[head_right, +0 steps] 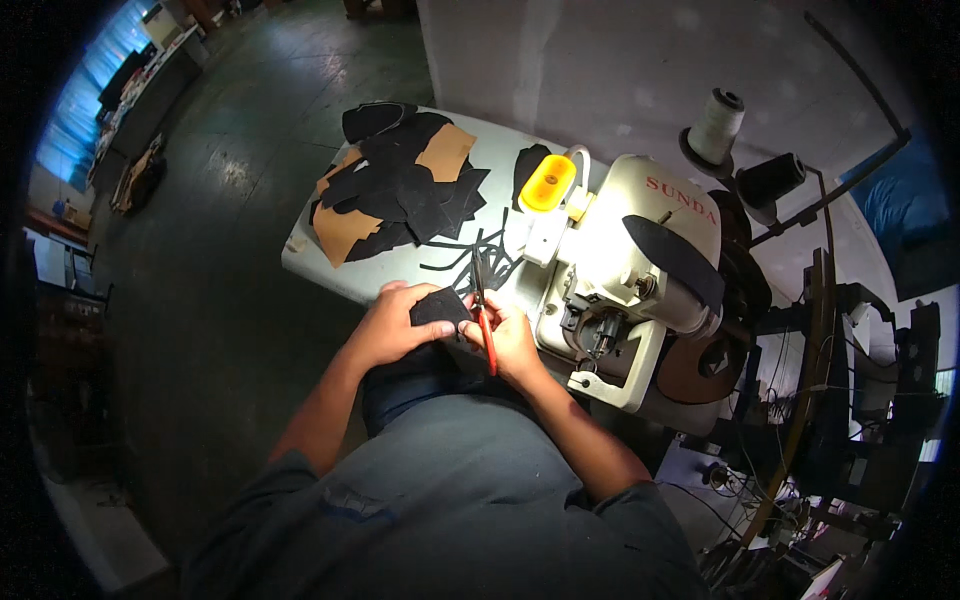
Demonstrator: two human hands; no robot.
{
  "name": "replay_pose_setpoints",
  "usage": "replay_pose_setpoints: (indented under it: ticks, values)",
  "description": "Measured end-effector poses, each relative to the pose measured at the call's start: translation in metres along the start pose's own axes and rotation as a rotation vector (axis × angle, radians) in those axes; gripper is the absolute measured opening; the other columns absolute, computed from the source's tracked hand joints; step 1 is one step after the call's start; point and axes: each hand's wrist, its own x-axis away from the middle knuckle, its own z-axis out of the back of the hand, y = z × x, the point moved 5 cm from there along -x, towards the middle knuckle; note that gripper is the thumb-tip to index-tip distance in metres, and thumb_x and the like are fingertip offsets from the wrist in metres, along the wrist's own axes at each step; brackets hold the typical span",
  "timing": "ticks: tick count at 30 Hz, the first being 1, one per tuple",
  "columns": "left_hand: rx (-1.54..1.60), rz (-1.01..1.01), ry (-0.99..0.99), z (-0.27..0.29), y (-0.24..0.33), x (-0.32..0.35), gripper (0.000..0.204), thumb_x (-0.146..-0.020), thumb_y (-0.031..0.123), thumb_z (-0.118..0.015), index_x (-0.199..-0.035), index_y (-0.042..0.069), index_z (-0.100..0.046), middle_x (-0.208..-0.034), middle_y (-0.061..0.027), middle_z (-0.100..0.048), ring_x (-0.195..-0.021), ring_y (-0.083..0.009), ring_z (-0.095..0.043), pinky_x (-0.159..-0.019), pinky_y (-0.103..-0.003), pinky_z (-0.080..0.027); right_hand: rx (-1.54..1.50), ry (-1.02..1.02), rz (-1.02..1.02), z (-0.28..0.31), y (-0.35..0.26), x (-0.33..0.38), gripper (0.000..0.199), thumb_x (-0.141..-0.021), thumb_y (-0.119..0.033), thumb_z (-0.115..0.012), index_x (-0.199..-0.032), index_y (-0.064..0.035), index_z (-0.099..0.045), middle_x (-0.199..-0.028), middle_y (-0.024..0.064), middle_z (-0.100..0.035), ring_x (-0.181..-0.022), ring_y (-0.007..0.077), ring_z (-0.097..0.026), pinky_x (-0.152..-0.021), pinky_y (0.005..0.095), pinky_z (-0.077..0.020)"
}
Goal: Cut the edges of the shoe upper material using scissors.
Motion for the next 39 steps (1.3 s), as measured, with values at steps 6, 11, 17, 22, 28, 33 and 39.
replay_pose_setpoints:
  ticks: [6,11,17,22,28,33,39]
  values:
    - [0.494,0.218,-0.324,-0.015,-0.023,-0.016,0.026,-0.091,0.007,-0.081,-0.114,-0.004,-0.077,-0.101,-0.0035,-0.078,-0.090,-0.0096,-0.069,-0.085,-0.028,-0.056,-0.077,-0.048,-0.026,-0.002,0.003,0.005,0.026,-0.098,-0.014,-0.080,-0.117,-0.0059,-0.065,-0.081,-0.0024,-0.065,-0.066,0.0069,-0.058,-0.062,0.0236,-0.0480]
    - [0.572,0.294,-0.312,-0.005,-0.014,-0.031,0.026,-0.088,0.004,-0.079,-0.113,-0.005,-0.077,-0.100,-0.0051,-0.079,-0.088,-0.0095,-0.070,-0.084,-0.027,-0.056,-0.189,-0.088,-0.109,0.001,0.026,0.018,0.025,-0.106,-0.028,-0.075,-0.117,-0.0086,-0.064,-0.089,-0.0014,-0.064,-0.074,0.0076,-0.059,-0.068,0.0243,-0.0491]
    - [0.579,0.250,-0.368,0.003,0.001,-0.053,0.026,-0.088,0.005,-0.081,-0.112,-0.004,-0.078,-0.101,-0.0063,-0.080,-0.089,-0.0096,-0.071,-0.086,-0.027,-0.057,0.010,-0.180,-0.076,-0.004,0.028,0.034,0.025,-0.109,-0.034,-0.069,-0.115,-0.0106,-0.062,-0.093,-0.0011,-0.062,-0.080,0.0082,-0.059,-0.074,0.0261,-0.0507]
    - [0.508,0.156,-0.343,0.003,0.006,-0.062,0.027,-0.083,0.009,-0.085,-0.107,-0.003,-0.078,-0.095,-0.0062,-0.079,-0.086,-0.0103,-0.069,-0.080,-0.029,-0.056,0.089,-0.183,-0.042,-0.006,0.011,0.037,0.030,-0.110,-0.033,-0.067,-0.120,-0.0065,-0.061,-0.097,0.0023,-0.064,-0.085,0.0104,-0.061,-0.079,0.0285,-0.0529]
    - [0.498,0.196,-0.352,-0.001,0.004,-0.064,0.027,-0.085,0.005,-0.084,-0.110,-0.004,-0.078,-0.103,-0.0067,-0.079,-0.094,-0.0118,-0.070,-0.089,-0.029,-0.056,0.053,-0.151,-0.036,-0.005,0.008,0.038,0.029,-0.108,-0.036,-0.070,-0.111,-0.0087,-0.061,-0.089,-0.0024,-0.060,-0.080,0.0082,-0.057,-0.073,0.0271,-0.0515]
    - [0.503,0.145,-0.310,-0.002,0.007,-0.062,0.027,-0.082,0.002,-0.084,-0.107,-0.001,-0.072,-0.097,-0.0044,-0.076,-0.091,-0.0110,-0.069,-0.086,-0.029,-0.056,0.079,-0.180,-0.025,-0.006,0.007,0.039,0.030,-0.108,-0.037,-0.071,-0.112,-0.0085,-0.062,-0.090,-0.0020,-0.061,-0.080,0.0080,-0.058,-0.072,0.0272,-0.0524]
    - [0.544,0.146,-0.328,0.001,0.018,-0.061,0.030,-0.080,0.001,-0.084,-0.106,0.001,-0.068,-0.099,-0.0060,-0.076,-0.092,-0.0116,-0.069,-0.085,-0.029,-0.056,0.066,-0.143,-0.049,-0.006,0.008,0.036,0.030,-0.109,-0.037,-0.070,-0.115,-0.0077,-0.064,-0.088,-0.0017,-0.062,-0.079,0.0077,-0.058,-0.071,0.0265,-0.0521]
